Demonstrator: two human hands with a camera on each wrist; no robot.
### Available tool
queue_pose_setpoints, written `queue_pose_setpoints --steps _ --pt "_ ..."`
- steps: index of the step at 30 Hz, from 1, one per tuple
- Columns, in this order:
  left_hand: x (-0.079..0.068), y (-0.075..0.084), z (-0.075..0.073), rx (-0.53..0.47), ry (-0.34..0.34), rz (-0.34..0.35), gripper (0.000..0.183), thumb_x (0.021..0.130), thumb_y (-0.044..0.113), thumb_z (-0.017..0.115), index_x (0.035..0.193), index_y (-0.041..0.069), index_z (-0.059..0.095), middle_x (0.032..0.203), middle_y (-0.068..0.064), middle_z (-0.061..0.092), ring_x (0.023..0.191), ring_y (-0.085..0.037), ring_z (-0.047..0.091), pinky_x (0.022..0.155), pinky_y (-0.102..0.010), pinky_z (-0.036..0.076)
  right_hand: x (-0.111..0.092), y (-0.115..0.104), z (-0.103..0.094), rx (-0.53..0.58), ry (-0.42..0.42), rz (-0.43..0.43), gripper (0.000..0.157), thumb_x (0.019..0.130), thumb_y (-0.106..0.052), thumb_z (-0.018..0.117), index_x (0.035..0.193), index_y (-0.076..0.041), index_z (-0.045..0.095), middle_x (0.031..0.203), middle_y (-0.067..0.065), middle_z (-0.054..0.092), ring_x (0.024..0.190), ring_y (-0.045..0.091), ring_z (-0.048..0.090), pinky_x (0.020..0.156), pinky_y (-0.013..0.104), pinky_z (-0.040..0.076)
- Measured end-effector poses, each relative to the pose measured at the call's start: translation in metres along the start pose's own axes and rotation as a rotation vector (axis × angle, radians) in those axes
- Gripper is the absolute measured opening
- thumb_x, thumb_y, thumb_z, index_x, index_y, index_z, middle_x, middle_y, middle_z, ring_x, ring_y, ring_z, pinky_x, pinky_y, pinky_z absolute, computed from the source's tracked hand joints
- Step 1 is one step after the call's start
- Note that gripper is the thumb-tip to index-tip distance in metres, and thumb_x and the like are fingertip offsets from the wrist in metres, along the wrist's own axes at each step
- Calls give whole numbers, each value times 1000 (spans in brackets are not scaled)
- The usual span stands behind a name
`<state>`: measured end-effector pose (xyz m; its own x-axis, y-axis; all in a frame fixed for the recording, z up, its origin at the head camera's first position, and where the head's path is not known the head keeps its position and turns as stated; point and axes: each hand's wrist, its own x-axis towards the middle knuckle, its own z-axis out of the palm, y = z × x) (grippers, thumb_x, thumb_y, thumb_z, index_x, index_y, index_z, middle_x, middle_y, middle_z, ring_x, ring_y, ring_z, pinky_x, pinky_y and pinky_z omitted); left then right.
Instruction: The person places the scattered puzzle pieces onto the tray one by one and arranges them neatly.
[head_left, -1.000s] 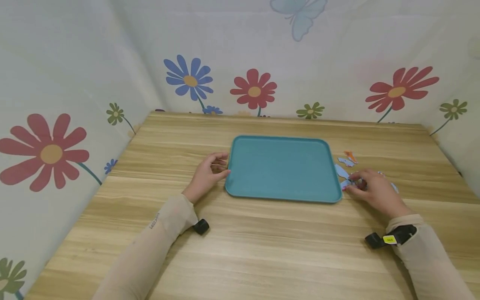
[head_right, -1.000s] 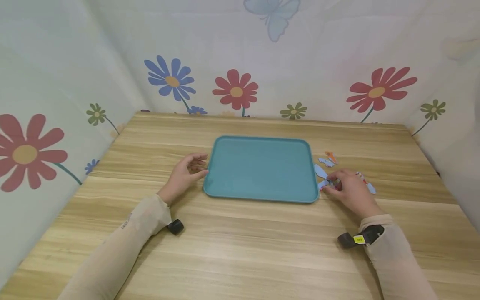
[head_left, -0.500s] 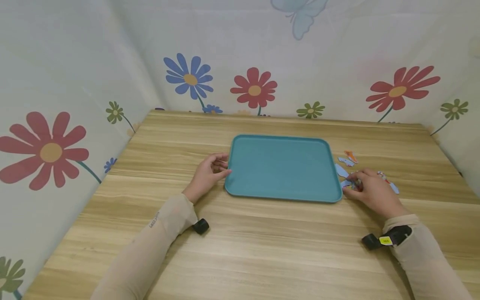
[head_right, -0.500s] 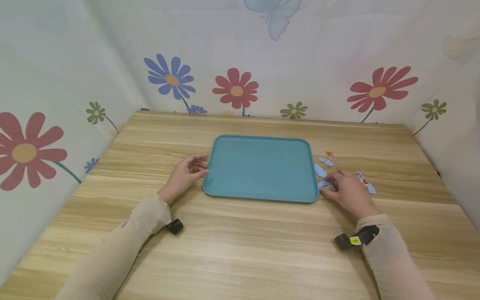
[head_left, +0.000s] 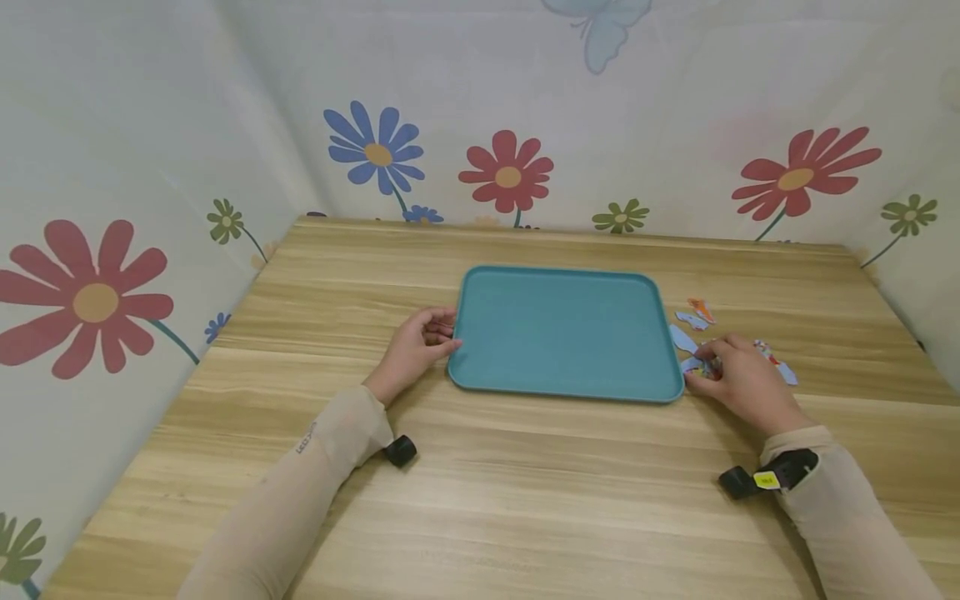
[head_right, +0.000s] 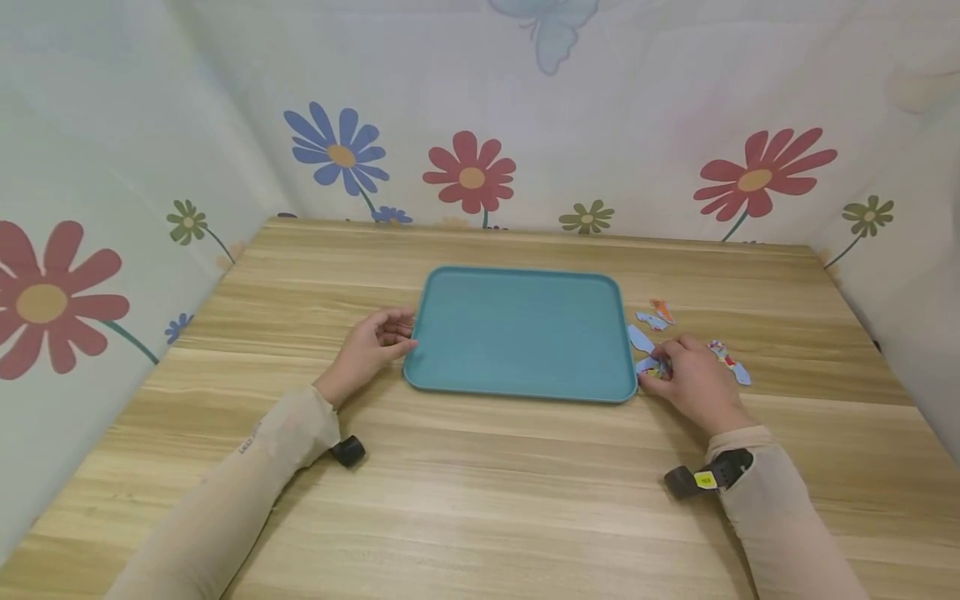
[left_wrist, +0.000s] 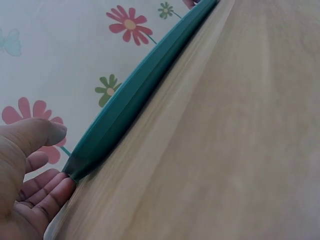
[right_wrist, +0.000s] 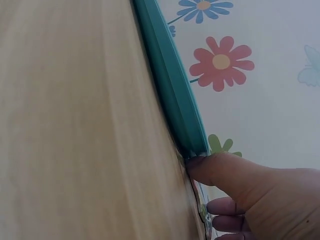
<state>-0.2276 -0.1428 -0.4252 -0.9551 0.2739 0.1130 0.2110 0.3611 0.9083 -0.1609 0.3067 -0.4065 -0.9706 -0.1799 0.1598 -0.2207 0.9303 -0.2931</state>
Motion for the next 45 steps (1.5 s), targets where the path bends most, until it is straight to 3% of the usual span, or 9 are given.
queue_pose_setpoints --steps 12,19,25,37,41,45 --pt "-1 2 0 36 -10 1 48 86 3 69 130 -6 52 125 -23 57 105 -33 60 88 -25 56 -1 -3 0 -2 24 2 40 79 -27 72 98 7 62 91 16 54 75 24 53 62 32 45" --pt "-1 1 0 32 -19 -1 50 87 4 69 132 -5 51 126 -24 56 106 -34 60 92 -33 56 -2 -3 0 -19 4 14 42 79 -28 72 99 8 60 90 18 55 77 25 54 64 34 47" --pt "-3 2 -1 49 -19 0 48 87 4 69 130 -6 52 125 -23 56 105 -33 60 89 -28 57 -1 -3 -1 -19 -4 15 42 78 -26 73 100 8 59 87 17 57 76 25 54 64 35 48" --pt "-4 1 -3 78 -31 -56 45 87 0 67 129 -7 54 120 -23 54 104 -30 61 90 -25 56 -2 0 -5 -55 -21 23 53 79 -34 75 107 9 62 96 23 62 80 32 60 68 51 54" --pt "-3 0 -2 72 -39 -63 45 87 -1 67 129 -7 54 120 -23 53 105 -31 61 91 -28 56 -3 2 -11 -41 -21 38 55 80 -36 74 109 10 61 100 26 64 83 35 62 68 53 54" --pt "-4 0 -2 64 -50 -74 46 87 2 68 130 -6 53 122 -23 53 107 -32 60 95 -34 55 -4 2 -17 -40 8 33 52 80 -35 74 108 8 61 97 25 65 78 32 63 61 49 53"
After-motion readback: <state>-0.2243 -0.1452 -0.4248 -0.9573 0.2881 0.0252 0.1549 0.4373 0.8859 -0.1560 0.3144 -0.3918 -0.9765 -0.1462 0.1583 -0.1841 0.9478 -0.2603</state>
